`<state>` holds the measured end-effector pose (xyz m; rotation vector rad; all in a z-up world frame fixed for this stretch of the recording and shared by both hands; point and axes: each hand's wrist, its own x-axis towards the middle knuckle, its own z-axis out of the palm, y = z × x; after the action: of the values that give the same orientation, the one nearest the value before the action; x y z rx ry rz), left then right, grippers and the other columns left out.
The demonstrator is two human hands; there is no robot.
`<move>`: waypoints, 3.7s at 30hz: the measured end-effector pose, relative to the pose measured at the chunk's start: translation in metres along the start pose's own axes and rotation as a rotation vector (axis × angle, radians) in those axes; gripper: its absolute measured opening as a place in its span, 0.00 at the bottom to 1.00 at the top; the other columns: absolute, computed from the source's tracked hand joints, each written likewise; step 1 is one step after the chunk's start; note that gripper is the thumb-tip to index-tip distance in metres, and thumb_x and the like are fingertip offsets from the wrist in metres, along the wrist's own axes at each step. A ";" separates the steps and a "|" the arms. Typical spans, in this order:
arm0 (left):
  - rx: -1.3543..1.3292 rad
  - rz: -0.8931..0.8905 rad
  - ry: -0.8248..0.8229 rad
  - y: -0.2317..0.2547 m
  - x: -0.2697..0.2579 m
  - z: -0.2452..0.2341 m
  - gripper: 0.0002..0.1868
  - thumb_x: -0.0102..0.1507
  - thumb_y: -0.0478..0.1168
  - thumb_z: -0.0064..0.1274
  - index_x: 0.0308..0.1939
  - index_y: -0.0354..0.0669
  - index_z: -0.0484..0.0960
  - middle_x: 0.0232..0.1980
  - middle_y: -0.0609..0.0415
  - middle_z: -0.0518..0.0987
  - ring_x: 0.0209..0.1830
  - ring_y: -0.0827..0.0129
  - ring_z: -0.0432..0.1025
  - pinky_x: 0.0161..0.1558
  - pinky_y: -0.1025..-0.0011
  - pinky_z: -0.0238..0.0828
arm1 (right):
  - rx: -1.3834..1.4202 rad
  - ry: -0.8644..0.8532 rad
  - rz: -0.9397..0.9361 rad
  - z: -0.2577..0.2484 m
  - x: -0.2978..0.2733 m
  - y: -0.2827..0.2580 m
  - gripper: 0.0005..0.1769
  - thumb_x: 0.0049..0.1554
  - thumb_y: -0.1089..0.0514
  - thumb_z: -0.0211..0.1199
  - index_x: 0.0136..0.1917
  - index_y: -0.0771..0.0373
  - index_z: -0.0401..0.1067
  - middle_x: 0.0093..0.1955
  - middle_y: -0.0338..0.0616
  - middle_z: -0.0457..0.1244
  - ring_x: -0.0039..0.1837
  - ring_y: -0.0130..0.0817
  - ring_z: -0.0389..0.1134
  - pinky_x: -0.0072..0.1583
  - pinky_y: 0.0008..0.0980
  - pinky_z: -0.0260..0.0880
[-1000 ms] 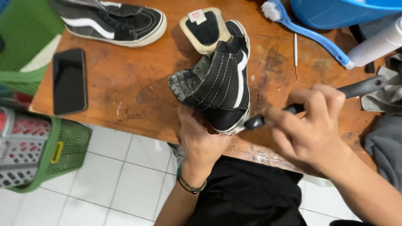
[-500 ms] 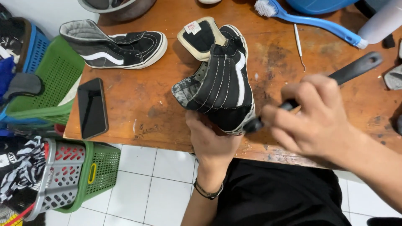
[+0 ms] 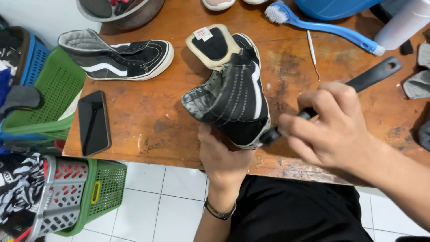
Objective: The person wipes the interior of a black high-top sneaker with a cloth, then uses a small brush to scrub the white rubber sole and midsole. The person holds the shoe steady with one hand while scrubbing with the other.
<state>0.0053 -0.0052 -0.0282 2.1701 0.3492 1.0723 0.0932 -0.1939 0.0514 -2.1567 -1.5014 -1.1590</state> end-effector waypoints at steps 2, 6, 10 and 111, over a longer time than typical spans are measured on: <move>0.004 -0.039 -0.015 0.000 -0.001 -0.003 0.51 0.47 0.53 0.73 0.61 0.30 0.60 0.47 0.43 0.79 0.42 0.45 0.80 0.37 0.56 0.77 | 0.044 -0.026 -0.025 0.001 0.003 -0.011 0.08 0.63 0.52 0.51 0.45 0.50 0.70 0.46 0.47 0.60 0.47 0.45 0.56 0.53 0.42 0.59; 0.024 0.049 0.018 -0.002 0.000 -0.001 0.57 0.40 0.57 0.78 0.59 0.29 0.62 0.49 0.42 0.77 0.43 0.48 0.80 0.39 0.61 0.77 | -0.040 0.007 0.003 0.005 -0.004 0.000 0.13 0.65 0.47 0.50 0.44 0.50 0.71 0.43 0.47 0.60 0.47 0.43 0.56 0.54 0.43 0.56; 0.003 0.013 -0.005 -0.002 0.000 0.000 0.43 0.50 0.42 0.65 0.62 0.24 0.61 0.47 0.41 0.80 0.41 0.48 0.81 0.38 0.60 0.79 | 0.087 0.016 0.004 0.003 0.000 -0.011 0.12 0.64 0.51 0.46 0.47 0.49 0.71 0.46 0.46 0.57 0.49 0.47 0.53 0.53 0.48 0.56; 0.055 -0.162 -0.105 -0.005 0.004 -0.001 0.48 0.38 0.53 0.79 0.55 0.40 0.70 0.38 0.56 0.86 0.40 0.54 0.81 0.40 0.56 0.76 | -0.117 0.130 -0.040 0.023 -0.013 -0.010 0.04 0.62 0.49 0.56 0.45 0.45 0.69 0.43 0.38 0.58 0.51 0.36 0.50 0.51 0.37 0.59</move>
<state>0.0072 0.0010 -0.0284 2.1942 0.5021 0.8649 0.0933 -0.1844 0.0251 -2.0881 -1.4603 -1.4043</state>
